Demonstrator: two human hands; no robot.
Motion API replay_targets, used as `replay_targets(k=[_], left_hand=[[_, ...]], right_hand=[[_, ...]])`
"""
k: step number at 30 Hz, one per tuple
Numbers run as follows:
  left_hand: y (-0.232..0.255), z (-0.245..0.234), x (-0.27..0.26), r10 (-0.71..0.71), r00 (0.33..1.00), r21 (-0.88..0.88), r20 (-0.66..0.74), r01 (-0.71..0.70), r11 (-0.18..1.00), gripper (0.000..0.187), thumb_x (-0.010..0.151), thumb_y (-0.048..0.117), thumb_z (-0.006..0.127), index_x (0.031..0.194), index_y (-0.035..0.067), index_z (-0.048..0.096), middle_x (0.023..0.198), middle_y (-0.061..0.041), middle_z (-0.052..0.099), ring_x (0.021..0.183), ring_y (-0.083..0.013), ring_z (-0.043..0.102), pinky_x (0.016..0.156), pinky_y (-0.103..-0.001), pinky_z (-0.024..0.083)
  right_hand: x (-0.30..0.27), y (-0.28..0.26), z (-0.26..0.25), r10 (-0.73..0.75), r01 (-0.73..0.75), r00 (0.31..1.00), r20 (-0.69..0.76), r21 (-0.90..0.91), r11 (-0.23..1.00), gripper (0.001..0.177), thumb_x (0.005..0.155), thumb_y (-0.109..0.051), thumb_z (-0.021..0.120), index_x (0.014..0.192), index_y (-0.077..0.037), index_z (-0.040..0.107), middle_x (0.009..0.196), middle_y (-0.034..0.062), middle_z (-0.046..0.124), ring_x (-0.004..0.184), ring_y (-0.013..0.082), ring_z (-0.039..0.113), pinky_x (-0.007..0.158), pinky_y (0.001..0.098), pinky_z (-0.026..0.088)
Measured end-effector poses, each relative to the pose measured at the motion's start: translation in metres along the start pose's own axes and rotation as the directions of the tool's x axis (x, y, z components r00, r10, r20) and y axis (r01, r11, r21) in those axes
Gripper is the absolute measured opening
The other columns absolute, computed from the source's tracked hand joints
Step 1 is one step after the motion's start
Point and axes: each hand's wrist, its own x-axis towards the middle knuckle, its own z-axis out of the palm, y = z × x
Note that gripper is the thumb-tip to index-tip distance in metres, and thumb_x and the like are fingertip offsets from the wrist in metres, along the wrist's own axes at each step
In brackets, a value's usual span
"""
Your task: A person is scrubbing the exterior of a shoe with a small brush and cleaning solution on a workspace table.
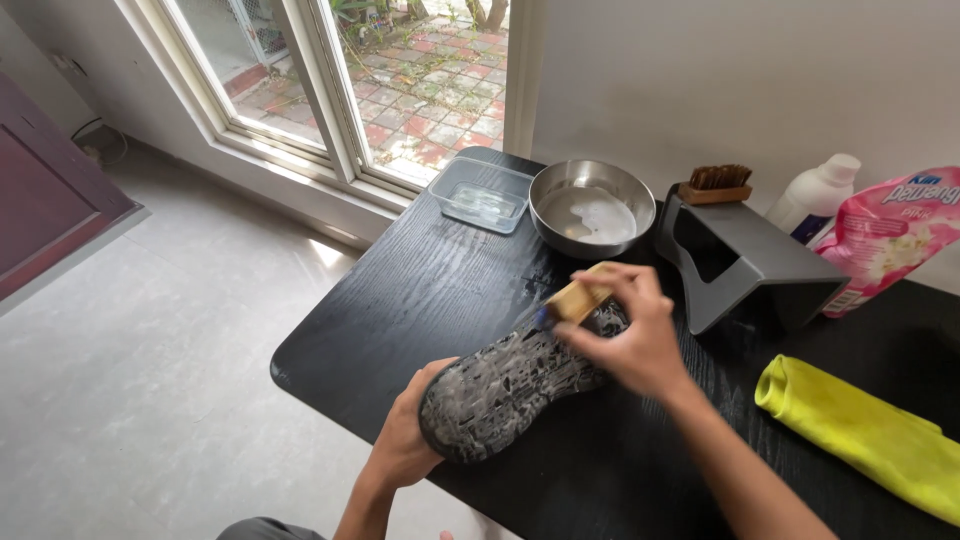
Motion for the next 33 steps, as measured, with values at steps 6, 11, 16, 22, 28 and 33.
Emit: replay_targets(k=[6, 11, 16, 22, 28, 33], left_hand=[[-0.001, 0.004, 0.003, 0.172, 0.985, -0.054, -0.032, -0.173, 0.983, 0.060, 0.075, 0.016, 0.084, 0.131, 0.019, 0.064, 0.123, 0.000, 0.071, 0.110, -0.0178, 0.064, 0.093, -0.035, 0.053], [-0.004, 0.003, 0.004, 0.181, 0.983, -0.122, -0.022, -0.182, 0.976, 0.069, 0.072, 0.020, 0.088, 0.133, 0.013, 0.060, 0.126, -0.005, 0.069, 0.114, -0.0222, 0.070, 0.095, -0.039, 0.059], [0.001, 0.004, 0.004, 0.214, 0.975, -0.135, -0.055, -0.220, 0.966, 0.066, 0.071, 0.019, 0.088, 0.130, 0.011, 0.060, 0.121, -0.006, 0.073, 0.111, -0.0224, 0.073, 0.091, -0.039, 0.062], [-0.002, 0.003, 0.002, 0.164, 0.979, -0.064, -0.124, -0.173, 0.983, 0.064, 0.066, 0.020, 0.088, 0.125, 0.009, 0.065, 0.114, -0.006, 0.078, 0.106, -0.0223, 0.076, 0.086, -0.037, 0.062], [0.001, 0.007, 0.003, 0.151, 0.970, -0.054, -0.189, -0.164, 0.985, 0.072, 0.061, 0.028, 0.093, 0.125, 0.007, 0.067, 0.116, -0.008, 0.079, 0.108, -0.0236, 0.077, 0.086, -0.037, 0.062], [0.002, 0.006, 0.004, 0.101, 0.957, -0.025, -0.273, -0.112, 0.993, 0.085, 0.052, 0.032, 0.100, 0.127, 0.008, 0.069, 0.115, -0.006, 0.082, 0.109, -0.0189, 0.078, 0.087, -0.032, 0.062]], right_hand=[[-0.011, -0.005, 0.005, 0.144, -0.140, 0.986, -0.078, 0.062, 0.988, 0.062, 0.065, -0.043, 0.087, 0.122, -0.025, 0.071, 0.125, 0.0105, 0.051, 0.124, 0.0280, 0.055, 0.106, 0.0464, 0.046], [-0.003, 0.008, 0.007, 0.085, -0.087, 0.996, -0.039, -0.041, 0.995, 0.068, 0.063, -0.052, 0.085, 0.125, -0.030, 0.069, 0.132, 0.0097, 0.055, 0.124, 0.0256, 0.055, 0.108, 0.0532, 0.026], [-0.017, -0.008, 0.009, 0.078, -0.077, 0.996, -0.051, 0.021, 0.997, 0.063, 0.064, -0.044, 0.087, 0.122, -0.028, 0.070, 0.129, 0.0114, 0.053, 0.127, 0.0286, 0.054, 0.106, 0.0493, 0.039], [-0.018, -0.006, 0.007, 0.023, -0.021, 0.999, 0.039, -0.040, 0.999, 0.066, 0.062, -0.049, 0.089, 0.123, -0.031, 0.070, 0.133, 0.0070, 0.053, 0.125, 0.0230, 0.053, 0.108, 0.0504, 0.028], [-0.037, -0.045, 0.007, -0.035, 0.041, 0.993, 0.114, -0.048, 0.998, 0.064, 0.060, -0.046, 0.093, 0.119, -0.033, 0.070, 0.134, 0.0086, 0.052, 0.120, 0.0296, 0.053, 0.103, 0.0499, 0.032], [-0.024, -0.029, 0.006, -0.011, 0.018, 0.998, 0.068, -0.102, 0.995, 0.068, 0.060, -0.045, 0.093, 0.122, -0.032, 0.072, 0.131, 0.0061, 0.055, 0.123, 0.0242, 0.055, 0.106, 0.0471, 0.026]])
